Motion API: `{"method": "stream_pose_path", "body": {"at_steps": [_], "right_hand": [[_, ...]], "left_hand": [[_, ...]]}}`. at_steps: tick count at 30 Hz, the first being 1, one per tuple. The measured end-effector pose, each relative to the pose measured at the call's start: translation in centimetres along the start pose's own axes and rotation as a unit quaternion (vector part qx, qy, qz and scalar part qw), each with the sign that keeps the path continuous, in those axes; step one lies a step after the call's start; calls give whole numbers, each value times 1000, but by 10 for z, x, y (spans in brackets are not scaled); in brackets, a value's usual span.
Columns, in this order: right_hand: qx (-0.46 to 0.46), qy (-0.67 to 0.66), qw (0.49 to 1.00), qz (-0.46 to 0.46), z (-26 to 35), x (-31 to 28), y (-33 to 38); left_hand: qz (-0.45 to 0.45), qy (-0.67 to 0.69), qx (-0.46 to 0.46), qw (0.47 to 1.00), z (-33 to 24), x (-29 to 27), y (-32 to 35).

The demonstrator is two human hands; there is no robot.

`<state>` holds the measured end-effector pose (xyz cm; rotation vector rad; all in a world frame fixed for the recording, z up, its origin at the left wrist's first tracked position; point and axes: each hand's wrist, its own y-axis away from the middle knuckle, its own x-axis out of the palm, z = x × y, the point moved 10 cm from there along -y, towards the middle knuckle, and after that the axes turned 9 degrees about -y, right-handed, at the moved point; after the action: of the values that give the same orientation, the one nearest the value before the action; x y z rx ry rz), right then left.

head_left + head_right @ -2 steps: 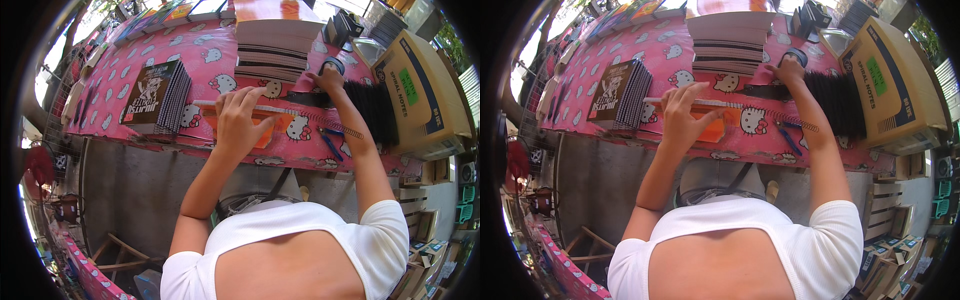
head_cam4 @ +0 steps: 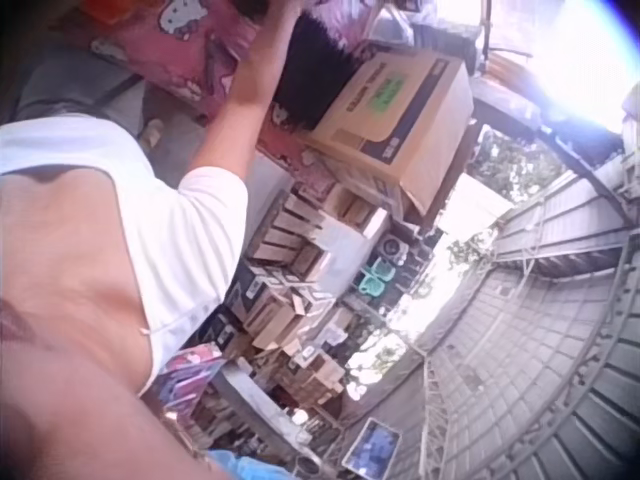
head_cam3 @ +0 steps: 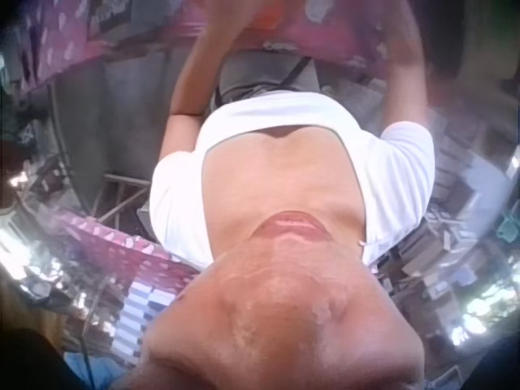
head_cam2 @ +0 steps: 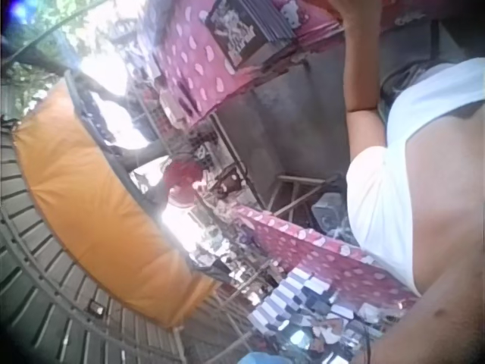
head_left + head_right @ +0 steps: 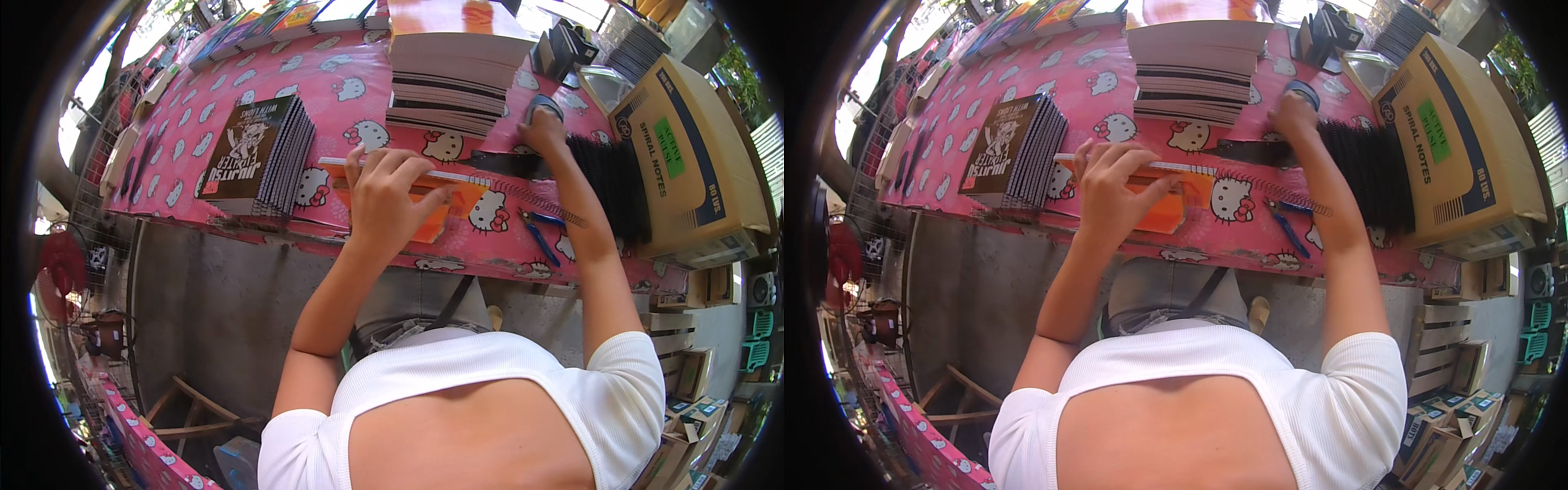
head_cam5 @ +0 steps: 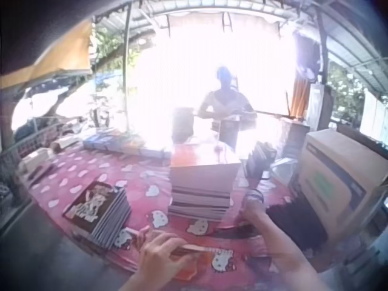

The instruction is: The person assembles spiral notebooks by placing covers onto paper stacks and using pliers to cut the spiral bindings.

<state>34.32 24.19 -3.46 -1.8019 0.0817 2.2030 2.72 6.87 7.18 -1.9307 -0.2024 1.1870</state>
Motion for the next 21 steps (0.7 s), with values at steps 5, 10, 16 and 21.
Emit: {"method": "stream_pose_path", "body": {"at_steps": [5, 10, 16, 21], "right_hand": [[54, -479, 872, -83, -51, -52, 48], [-202, -408, 887, -75, 27, -52, 103], [-399, -681, 590, 173, 85, -62, 128], [-318, -620, 692, 190, 114, -55, 125]], "left_hand": [[1, 53, -26, 998, 9, -3, 1], [-46, 83, -8, 995, 8, -4, -1], [-23, 94, -27, 995, 10, 2, 1], [-11, 80, -44, 996, 18, 3, 3]]}}
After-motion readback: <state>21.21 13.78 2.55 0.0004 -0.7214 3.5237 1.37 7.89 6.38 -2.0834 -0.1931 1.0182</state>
